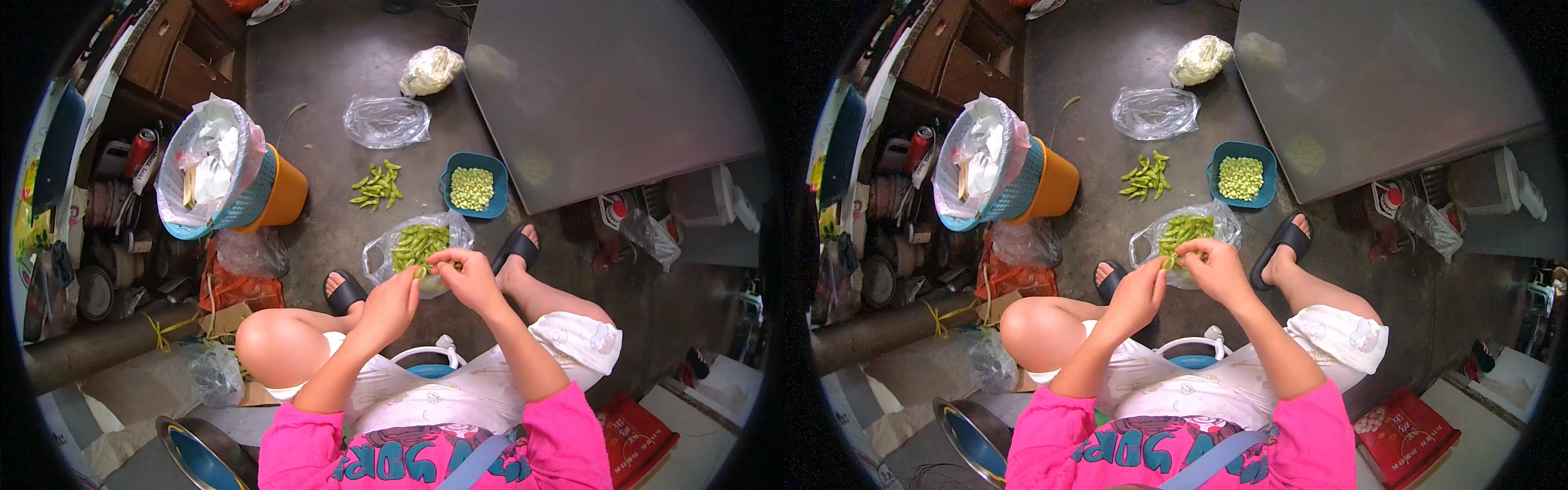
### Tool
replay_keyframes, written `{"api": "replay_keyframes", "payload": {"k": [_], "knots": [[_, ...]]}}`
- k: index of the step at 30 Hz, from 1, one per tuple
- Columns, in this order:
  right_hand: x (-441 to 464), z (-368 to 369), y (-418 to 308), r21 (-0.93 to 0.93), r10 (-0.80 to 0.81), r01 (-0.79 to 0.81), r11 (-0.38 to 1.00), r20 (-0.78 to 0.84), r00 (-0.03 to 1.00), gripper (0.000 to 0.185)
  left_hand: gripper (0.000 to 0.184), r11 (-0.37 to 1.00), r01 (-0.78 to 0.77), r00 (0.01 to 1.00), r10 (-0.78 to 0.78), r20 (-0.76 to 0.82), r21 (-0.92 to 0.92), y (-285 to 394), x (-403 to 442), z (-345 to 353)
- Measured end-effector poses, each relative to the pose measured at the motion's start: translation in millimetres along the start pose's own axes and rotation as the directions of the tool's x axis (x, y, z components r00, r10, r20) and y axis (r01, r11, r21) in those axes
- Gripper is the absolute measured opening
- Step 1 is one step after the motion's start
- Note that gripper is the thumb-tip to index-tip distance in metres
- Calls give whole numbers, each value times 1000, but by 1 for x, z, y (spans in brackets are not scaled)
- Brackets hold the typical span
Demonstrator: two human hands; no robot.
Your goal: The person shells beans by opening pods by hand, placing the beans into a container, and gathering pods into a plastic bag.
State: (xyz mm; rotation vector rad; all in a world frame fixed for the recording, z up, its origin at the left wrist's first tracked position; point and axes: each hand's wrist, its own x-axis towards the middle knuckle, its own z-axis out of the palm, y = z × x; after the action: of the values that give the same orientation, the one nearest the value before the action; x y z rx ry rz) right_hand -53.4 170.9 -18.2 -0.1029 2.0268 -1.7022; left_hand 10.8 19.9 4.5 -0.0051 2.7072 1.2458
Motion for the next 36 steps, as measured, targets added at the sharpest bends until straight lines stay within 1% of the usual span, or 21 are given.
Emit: {"api": "replay_keyframes", "payload": {"k": [1,4,7,10,13,16,19,21,23,25,28,31,34,36], "knots": [[1,-2,-1,130,119,-125,983,55,991,16,27,1000,-19,998,19,-65,1,-1,0,1],[-5,4,-7,111,164,-179,978,136,977,17,36,999,-47,993,45,-107,-24,0,2,1],[-8,10,-6,193,152,-191,963,200,968,16,40,997,-16,999,12,-52,-72,3,1,2],[-8,7,-13,255,211,-254,933,184,960,15,39,985,28,999,-34,-28,-173,5,2,-1],[-7,6,-8,291,170,-219,931,185,968,15,34,986,-29,997,17,-76,-162,2,2,1],[-7,6,-8,198,172,-196,960,133,976,14,30,984,-37,996,22,-91,-173,1,2,5],[-8,5,-13,135,123,-143,980,141,982,11,27,965,36,999,-41,-13,-261,3,1,2],[-8,6,-11,128,131,-146,981,114,985,13,26,920,74,997,-73,18,-385,-3,1,5],[-8,6,-8,125,134,-146,981,99,986,13,25,851,108,994,-103,38,-514,-7,2,8],[-8,6,-4,126,132,-144,982,97,986,13,24,754,132,990,-134,45,-644,-8,4,10],[-8,4,-5,187,161,-192,964,166,973,10,24,781,139,989,-144,42,-609,-6,5,9],[-10,5,-9,348,189,-257,902,217,958,13,25,845,127,990,-138,17,-519,-3,4,5],[-8,5,-8,444,221,-329,833,279,935,17,29,894,80,994,-103,-30,-441,-3,4,6],[-9,7,-13,432,212,-313,846,265,941,19,32,909,39,994,-76,-73,-416,-2,2,9]]}}
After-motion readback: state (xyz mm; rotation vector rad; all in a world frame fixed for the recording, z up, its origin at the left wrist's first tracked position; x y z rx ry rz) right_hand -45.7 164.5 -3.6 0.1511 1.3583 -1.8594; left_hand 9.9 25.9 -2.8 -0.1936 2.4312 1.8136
